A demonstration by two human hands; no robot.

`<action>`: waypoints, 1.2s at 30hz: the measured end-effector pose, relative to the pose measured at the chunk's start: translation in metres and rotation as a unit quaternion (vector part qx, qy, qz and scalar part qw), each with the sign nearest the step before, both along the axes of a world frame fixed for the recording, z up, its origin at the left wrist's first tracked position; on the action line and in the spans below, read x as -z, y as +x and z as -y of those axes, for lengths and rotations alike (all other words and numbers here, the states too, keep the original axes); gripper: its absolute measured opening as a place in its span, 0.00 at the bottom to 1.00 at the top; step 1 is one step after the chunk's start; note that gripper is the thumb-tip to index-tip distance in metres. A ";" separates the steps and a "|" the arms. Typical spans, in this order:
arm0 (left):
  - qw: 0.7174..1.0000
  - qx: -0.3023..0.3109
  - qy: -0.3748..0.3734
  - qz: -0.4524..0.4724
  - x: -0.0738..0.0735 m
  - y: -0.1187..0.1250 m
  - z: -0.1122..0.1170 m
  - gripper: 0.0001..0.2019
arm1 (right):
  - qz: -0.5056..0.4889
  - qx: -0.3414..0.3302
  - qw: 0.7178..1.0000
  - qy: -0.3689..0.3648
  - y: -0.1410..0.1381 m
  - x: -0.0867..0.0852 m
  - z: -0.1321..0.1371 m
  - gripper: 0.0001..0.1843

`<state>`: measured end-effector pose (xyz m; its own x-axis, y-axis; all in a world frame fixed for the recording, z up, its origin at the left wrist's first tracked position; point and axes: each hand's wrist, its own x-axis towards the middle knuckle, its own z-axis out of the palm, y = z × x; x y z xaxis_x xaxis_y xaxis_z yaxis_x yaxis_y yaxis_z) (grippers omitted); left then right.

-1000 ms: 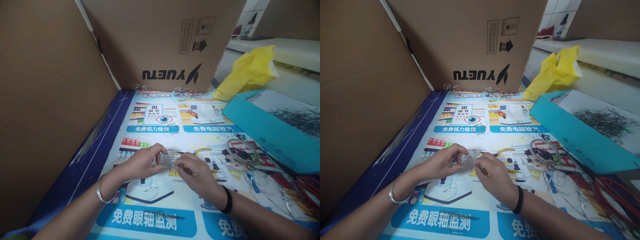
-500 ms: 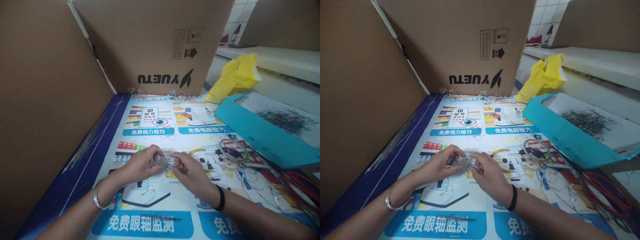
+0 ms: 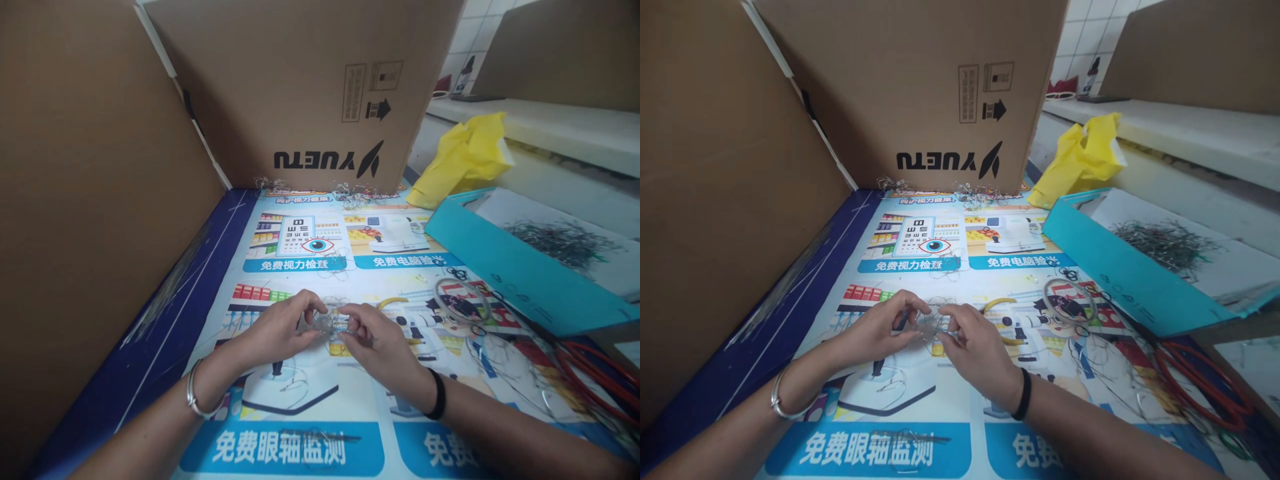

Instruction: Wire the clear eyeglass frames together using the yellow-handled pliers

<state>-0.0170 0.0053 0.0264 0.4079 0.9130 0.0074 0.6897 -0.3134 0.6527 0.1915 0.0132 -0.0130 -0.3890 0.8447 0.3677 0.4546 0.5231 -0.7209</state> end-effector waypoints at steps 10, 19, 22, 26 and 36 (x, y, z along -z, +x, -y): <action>1.000 0.008 0.004 0.007 0.002 -0.002 -0.001 0.15 | -0.021 -0.039 0.999 0.029 0.005 -0.005 -0.001 0.19; 1.000 0.022 0.010 0.001 0.002 -0.003 -0.001 0.16 | -0.030 0.036 0.999 -0.023 0.015 -0.023 -0.027 0.07; 0.999 0.028 0.017 -0.006 0.002 -0.003 -0.001 0.16 | -0.032 0.024 0.995 -0.087 0.018 -0.022 -0.037 0.07; 0.999 0.038 0.030 -0.013 0.003 -0.003 -0.001 0.16 | -0.010 0.008 0.991 -0.131 0.021 -0.018 -0.044 0.08; 0.998 0.048 0.028 -0.015 0.006 -0.004 -0.002 0.15 | -0.010 -0.005 0.988 -0.156 0.016 -0.015 -0.039 0.08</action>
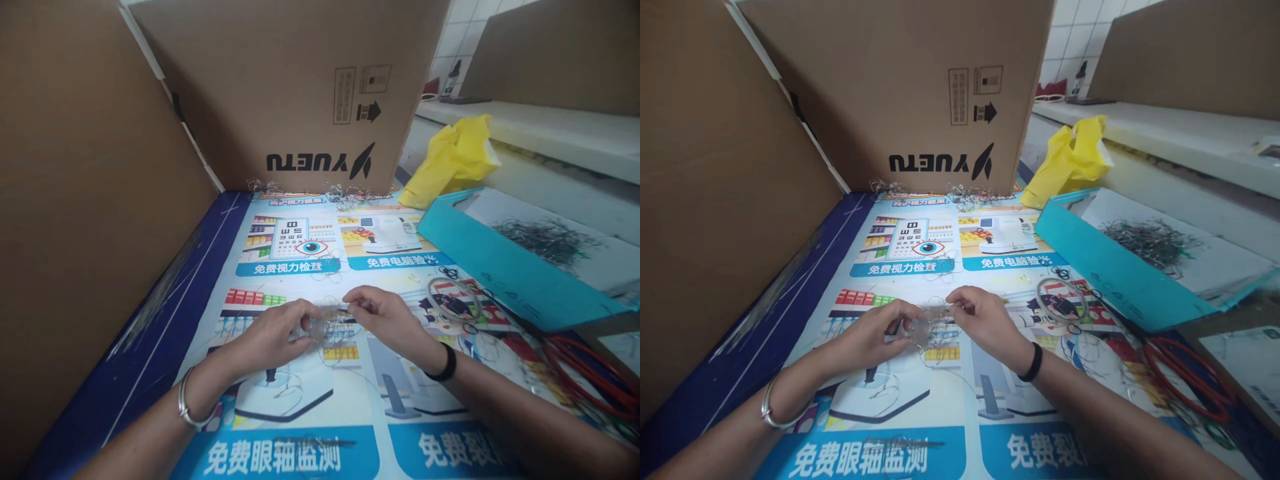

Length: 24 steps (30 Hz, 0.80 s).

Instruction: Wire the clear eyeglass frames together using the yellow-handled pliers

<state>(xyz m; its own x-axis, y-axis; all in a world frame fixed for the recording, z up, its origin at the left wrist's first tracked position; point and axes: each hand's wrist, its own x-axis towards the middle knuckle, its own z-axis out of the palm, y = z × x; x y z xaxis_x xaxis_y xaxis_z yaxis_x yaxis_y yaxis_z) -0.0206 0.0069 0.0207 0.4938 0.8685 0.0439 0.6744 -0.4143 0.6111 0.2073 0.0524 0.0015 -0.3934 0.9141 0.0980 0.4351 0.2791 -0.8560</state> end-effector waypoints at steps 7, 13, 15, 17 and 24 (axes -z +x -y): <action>1.000 -0.010 -0.004 -0.002 0.001 0.001 0.000 0.15 | -0.006 -0.027 0.998 0.057 0.001 0.000 0.001 0.08; 1.000 -0.021 -0.019 -0.003 -0.002 0.004 0.001 0.13 | -0.006 -0.095 0.991 0.099 0.001 -0.004 0.000 0.17; 0.999 -0.021 -0.023 -0.007 -0.002 0.004 0.001 0.14 | -0.005 -0.112 0.988 0.106 0.001 -0.005 -0.002 0.20; 0.999 -0.020 -0.028 -0.011 -0.003 0.005 0.001 0.14 | 0.002 -0.131 0.984 0.118 0.003 -0.006 -0.003 0.23; 0.999 -0.032 -0.037 -0.008 -0.002 0.006 0.000 0.14 | 0.014 -0.214 0.968 0.129 0.006 -0.016 -0.002 0.27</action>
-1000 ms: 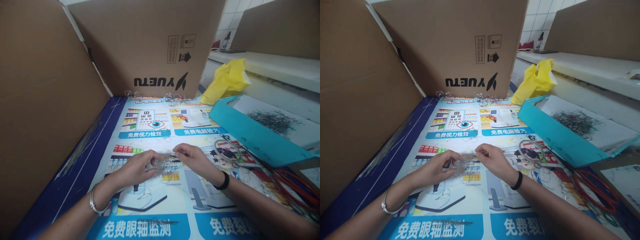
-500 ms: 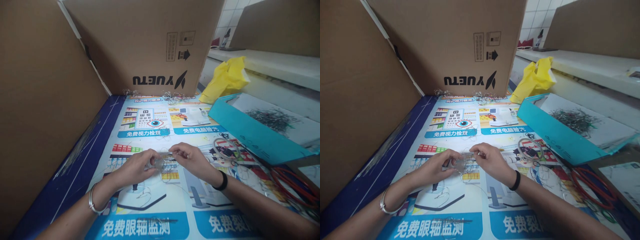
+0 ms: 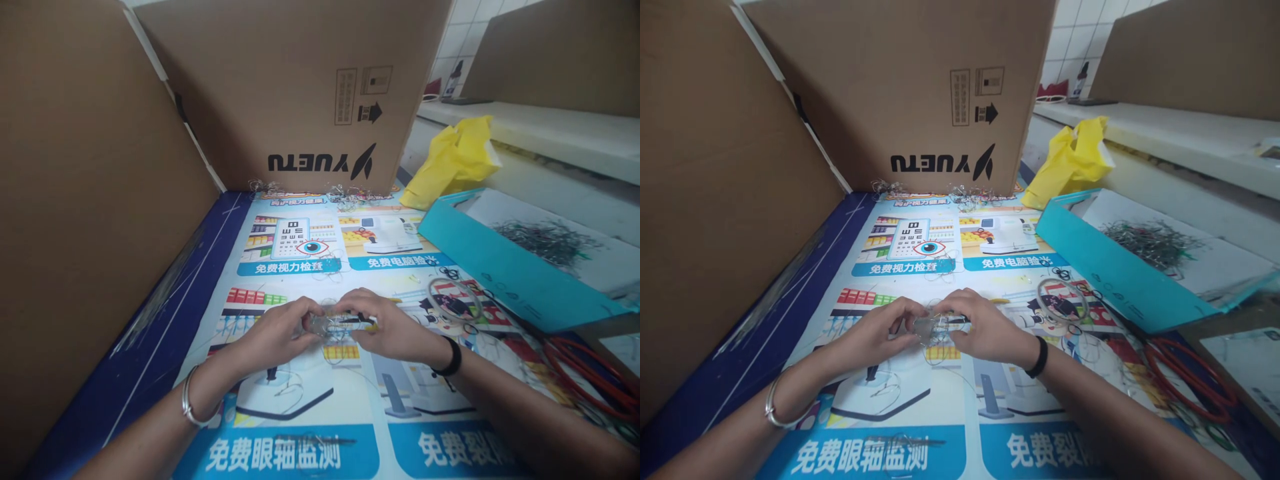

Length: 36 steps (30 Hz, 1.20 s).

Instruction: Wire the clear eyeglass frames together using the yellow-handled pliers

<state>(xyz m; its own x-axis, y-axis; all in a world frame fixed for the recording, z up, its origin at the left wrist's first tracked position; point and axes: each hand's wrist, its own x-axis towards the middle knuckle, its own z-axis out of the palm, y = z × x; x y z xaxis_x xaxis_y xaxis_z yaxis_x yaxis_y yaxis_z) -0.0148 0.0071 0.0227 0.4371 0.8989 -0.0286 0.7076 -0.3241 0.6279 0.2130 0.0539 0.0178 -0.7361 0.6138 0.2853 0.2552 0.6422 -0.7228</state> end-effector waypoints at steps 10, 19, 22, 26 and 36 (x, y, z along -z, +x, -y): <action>0.999 -0.006 -0.014 0.039 -0.003 0.007 -0.001 0.13 | -0.012 0.073 0.996 -0.054 -0.009 0.007 0.007 0.19; 0.997 0.035 0.038 0.063 0.000 0.010 -0.001 0.04 | -0.022 0.047 0.997 -0.060 -0.009 0.008 0.010 0.21; 0.998 0.009 0.029 0.046 -0.002 0.012 0.001 0.05 | -0.027 0.058 0.995 -0.071 -0.010 0.009 0.010 0.20; 0.999 -0.030 0.012 0.018 -0.004 0.014 0.003 0.11 | -0.037 0.074 0.993 -0.082 -0.012 0.012 0.011 0.17; 0.999 -0.010 0.031 0.011 -0.004 0.019 0.002 0.13 | -0.053 0.090 0.991 -0.090 -0.014 0.015 0.011 0.17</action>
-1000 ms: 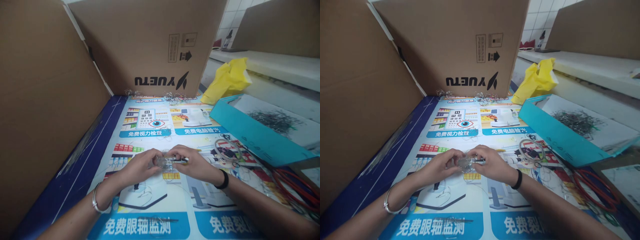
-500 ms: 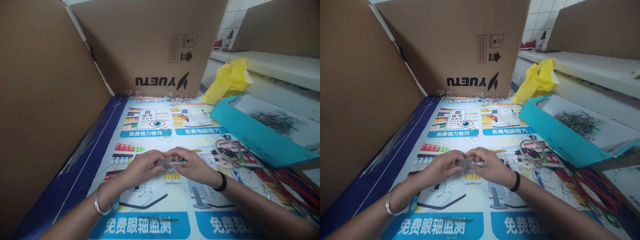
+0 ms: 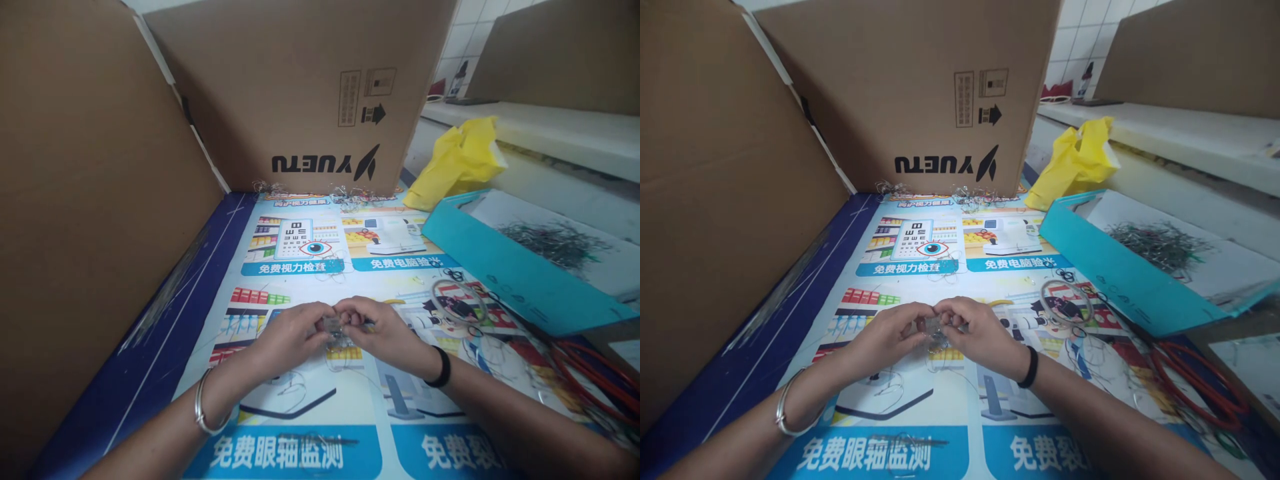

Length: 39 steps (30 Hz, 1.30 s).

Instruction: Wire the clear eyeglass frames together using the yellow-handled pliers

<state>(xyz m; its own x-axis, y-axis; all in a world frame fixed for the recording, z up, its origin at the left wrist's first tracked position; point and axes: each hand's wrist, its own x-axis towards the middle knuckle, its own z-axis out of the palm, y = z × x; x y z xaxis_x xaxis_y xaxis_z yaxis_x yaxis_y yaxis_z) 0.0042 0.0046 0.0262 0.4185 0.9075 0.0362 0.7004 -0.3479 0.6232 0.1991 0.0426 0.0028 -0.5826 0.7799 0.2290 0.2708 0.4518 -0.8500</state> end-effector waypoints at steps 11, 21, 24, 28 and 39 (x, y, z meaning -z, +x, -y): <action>0.999 0.005 0.038 0.011 0.004 0.009 -0.003 0.11 | -0.008 0.023 1.000 -0.004 -0.003 0.005 0.000 0.17; 0.999 0.004 0.050 0.018 0.008 0.011 -0.007 0.13 | -0.010 0.034 0.999 -0.016 -0.004 0.009 0.000 0.16; 0.999 -0.004 0.050 0.018 0.009 0.012 -0.008 0.12 | -0.013 0.035 0.999 -0.011 -0.005 0.008 -0.001 0.16; 0.998 -0.006 0.055 0.020 0.010 0.012 -0.009 0.11 | -0.007 0.040 0.999 -0.010 -0.006 0.006 -0.001 0.15; 0.996 0.001 0.076 0.037 0.014 0.011 -0.007 0.11 | -0.015 0.040 0.999 -0.001 -0.003 0.008 0.001 0.16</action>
<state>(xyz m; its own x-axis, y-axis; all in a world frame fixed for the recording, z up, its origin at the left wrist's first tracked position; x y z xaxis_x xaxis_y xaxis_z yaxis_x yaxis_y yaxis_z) 0.0149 0.0119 0.0126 0.4116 0.8882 0.2044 0.6533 -0.4439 0.6133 0.1960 0.0419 -0.0047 -0.5104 0.8244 0.2447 0.2804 0.4286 -0.8589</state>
